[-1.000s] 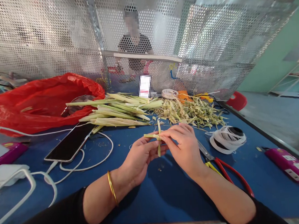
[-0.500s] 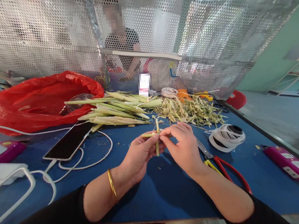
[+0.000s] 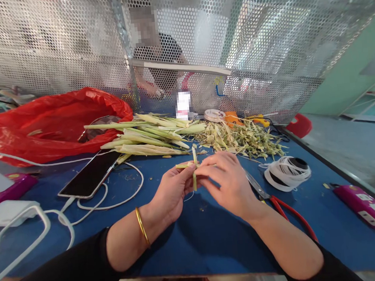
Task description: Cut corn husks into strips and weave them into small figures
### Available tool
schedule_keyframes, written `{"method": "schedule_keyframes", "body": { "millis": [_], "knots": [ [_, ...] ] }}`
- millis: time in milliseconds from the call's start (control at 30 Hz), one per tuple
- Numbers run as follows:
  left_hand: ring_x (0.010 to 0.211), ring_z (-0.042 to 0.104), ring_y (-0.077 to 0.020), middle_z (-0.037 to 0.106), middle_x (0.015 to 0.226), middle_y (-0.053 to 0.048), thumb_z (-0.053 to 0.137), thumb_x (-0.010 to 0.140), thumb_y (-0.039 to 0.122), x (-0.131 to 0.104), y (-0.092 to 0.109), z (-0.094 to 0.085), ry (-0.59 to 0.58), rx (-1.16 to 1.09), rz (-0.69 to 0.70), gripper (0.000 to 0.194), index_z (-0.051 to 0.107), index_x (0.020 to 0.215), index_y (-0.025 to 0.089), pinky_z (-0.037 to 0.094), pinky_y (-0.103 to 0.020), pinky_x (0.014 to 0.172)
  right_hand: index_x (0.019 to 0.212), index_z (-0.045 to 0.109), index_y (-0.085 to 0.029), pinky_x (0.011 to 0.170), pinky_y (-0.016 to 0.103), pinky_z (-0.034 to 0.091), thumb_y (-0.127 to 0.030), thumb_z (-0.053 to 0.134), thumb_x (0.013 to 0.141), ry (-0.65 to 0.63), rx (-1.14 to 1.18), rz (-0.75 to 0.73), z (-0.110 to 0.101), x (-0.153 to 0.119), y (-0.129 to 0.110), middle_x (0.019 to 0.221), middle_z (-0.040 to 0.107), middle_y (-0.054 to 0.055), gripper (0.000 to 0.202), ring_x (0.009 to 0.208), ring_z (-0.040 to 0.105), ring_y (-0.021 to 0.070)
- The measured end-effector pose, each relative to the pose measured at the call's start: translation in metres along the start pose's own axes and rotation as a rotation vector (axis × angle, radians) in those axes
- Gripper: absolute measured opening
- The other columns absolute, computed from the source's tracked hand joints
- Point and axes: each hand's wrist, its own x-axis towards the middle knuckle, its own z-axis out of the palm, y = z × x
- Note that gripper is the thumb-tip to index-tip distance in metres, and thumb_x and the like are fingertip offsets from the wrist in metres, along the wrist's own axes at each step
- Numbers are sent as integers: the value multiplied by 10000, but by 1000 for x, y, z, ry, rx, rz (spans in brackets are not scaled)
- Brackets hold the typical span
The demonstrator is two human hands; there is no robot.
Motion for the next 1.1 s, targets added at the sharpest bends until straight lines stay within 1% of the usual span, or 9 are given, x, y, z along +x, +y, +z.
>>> {"method": "schedule_keyframes", "body": {
  "millis": [100,200,333,500,667,800,967,1033,1100],
  "knots": [
    [538,567,-54,646,670,7,802,615,244,0,-1,-1,6,-15,-1,217,672,740,123,438,-148,516,815,660,-215,995,394,340,-121,548,867,-72,-117,-127,6,-1,-5,845,669,7,155,821,599,147],
    [565,592,-72,664,696,0,815,589,239,0,-2,-1,5,-3,-13,264,682,787,125,469,-177,566,769,647,-215,989,385,336,-105,528,878,-14,-137,-136,8,-3,-7,804,672,-6,195,780,597,133],
    [699,684,-154,724,790,-59,772,650,240,-2,1,-1,-55,78,-69,256,688,868,134,514,-258,722,766,632,-218,858,349,407,-150,590,848,123,50,151,5,-2,-4,794,668,6,115,780,608,157],
    [735,706,-202,742,795,-108,688,736,237,-4,6,1,-85,211,-110,200,701,896,119,517,-283,725,692,574,-203,667,273,443,-200,594,824,84,317,533,6,-2,0,720,630,4,134,694,587,157],
    [800,701,-196,742,891,-99,724,722,263,-3,4,0,-150,203,-63,223,709,895,122,513,-295,804,715,575,-204,673,282,423,-259,552,840,68,276,606,10,-4,-2,719,638,13,139,702,565,169],
    [760,698,-184,736,948,-91,758,689,278,-2,1,0,-107,243,4,272,708,912,131,512,-304,793,698,573,-200,665,283,424,-293,569,822,83,342,659,11,-2,-1,704,642,14,155,683,572,164],
    [657,686,-171,744,802,-101,737,696,314,-2,1,3,-56,313,13,245,713,839,117,502,-275,687,817,649,-173,674,285,472,-350,627,778,19,777,860,10,1,5,805,684,38,183,724,606,167],
    [628,682,-167,743,773,-108,747,674,278,-3,2,4,-34,332,-5,212,710,800,112,488,-259,650,755,648,-172,666,281,478,-307,616,782,-30,891,848,10,1,7,851,692,45,141,726,605,161],
    [605,678,-166,742,755,-111,750,661,256,-3,2,4,-10,345,-22,186,705,771,113,476,-253,627,687,630,-179,661,277,476,-244,627,765,-11,814,768,10,1,8,846,686,38,101,707,594,153]
  ]
}}
